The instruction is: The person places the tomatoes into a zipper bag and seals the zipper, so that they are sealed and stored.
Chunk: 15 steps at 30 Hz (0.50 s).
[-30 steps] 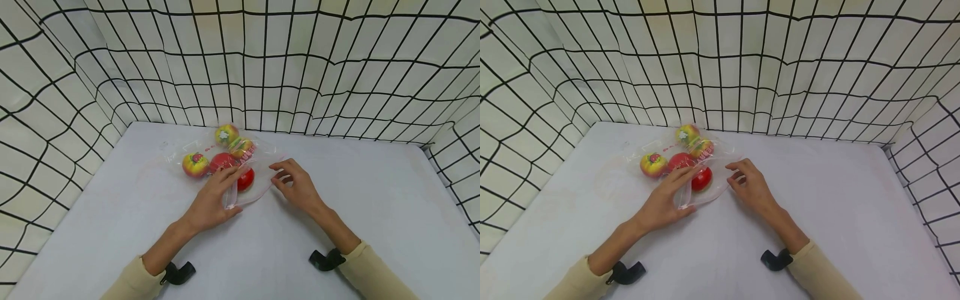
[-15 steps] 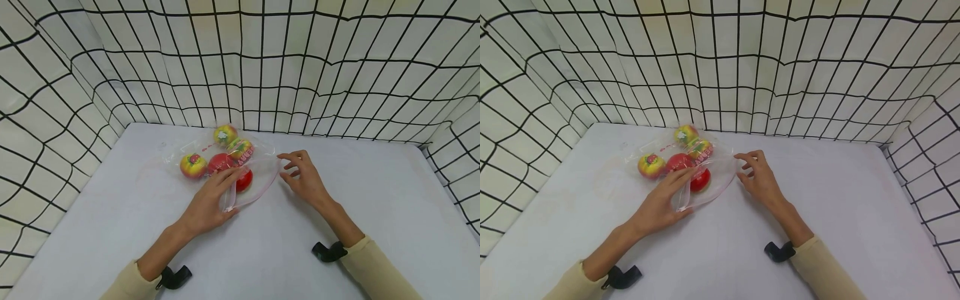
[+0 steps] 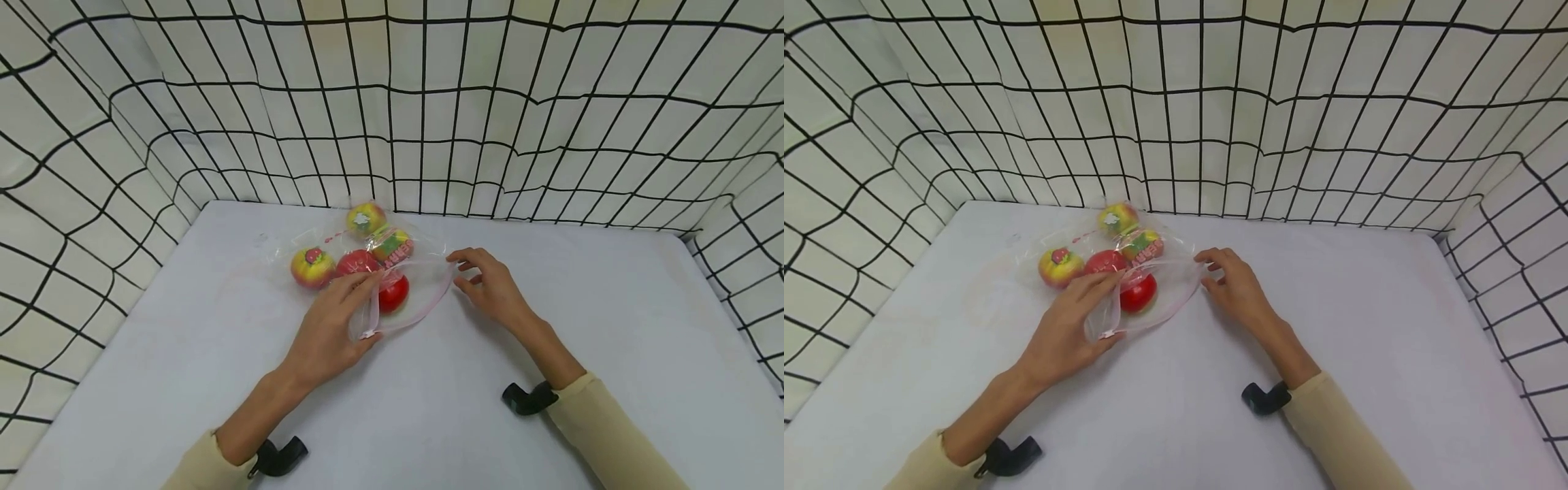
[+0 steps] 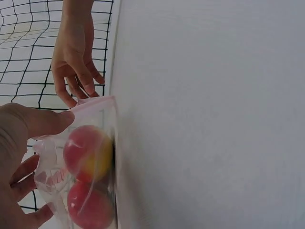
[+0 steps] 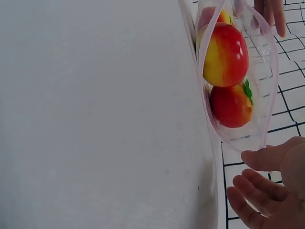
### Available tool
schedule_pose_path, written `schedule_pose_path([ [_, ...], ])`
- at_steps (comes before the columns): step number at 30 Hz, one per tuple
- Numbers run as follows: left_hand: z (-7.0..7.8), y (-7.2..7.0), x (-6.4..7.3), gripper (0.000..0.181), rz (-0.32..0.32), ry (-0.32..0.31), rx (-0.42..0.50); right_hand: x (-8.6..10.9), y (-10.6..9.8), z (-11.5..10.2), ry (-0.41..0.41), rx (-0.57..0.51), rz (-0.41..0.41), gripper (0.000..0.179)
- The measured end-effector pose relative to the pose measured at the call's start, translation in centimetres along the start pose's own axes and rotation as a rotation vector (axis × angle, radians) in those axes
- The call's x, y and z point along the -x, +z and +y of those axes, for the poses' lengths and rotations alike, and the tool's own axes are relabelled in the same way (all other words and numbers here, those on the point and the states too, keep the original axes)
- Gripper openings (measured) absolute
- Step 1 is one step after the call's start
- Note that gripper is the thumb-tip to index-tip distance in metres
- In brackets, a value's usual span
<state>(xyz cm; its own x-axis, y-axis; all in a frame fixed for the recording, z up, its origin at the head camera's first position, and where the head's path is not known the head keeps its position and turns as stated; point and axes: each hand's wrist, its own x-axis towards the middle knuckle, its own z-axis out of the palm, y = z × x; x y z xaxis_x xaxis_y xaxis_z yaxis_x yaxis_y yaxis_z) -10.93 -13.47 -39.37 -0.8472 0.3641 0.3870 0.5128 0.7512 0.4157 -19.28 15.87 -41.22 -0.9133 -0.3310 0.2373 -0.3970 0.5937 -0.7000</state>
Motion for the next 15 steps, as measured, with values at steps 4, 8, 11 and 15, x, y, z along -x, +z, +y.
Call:
schedule_pose_path([
  [4,-0.1,-0.2,0.0,0.097,0.045,-0.014,-0.019,-0.4,0.0,-0.2,0.015,-0.005,0.0,0.036],
  [8,-0.4,-0.3,0.1,0.091,0.086,-0.026,-0.032,-0.8,0.0,-0.5,0.041,-0.012,0.004,0.032],
  [11,-0.5,-0.4,0.0,0.088,0.114,-0.036,-0.034,-1.0,-0.1,-0.5,0.05,-0.012,0.015,0.029],
  [15,-0.6,-0.4,0.1,0.081,0.142,-0.043,-0.023,-1.2,-0.1,-0.4,0.056,0.001,0.02,0.027],
])
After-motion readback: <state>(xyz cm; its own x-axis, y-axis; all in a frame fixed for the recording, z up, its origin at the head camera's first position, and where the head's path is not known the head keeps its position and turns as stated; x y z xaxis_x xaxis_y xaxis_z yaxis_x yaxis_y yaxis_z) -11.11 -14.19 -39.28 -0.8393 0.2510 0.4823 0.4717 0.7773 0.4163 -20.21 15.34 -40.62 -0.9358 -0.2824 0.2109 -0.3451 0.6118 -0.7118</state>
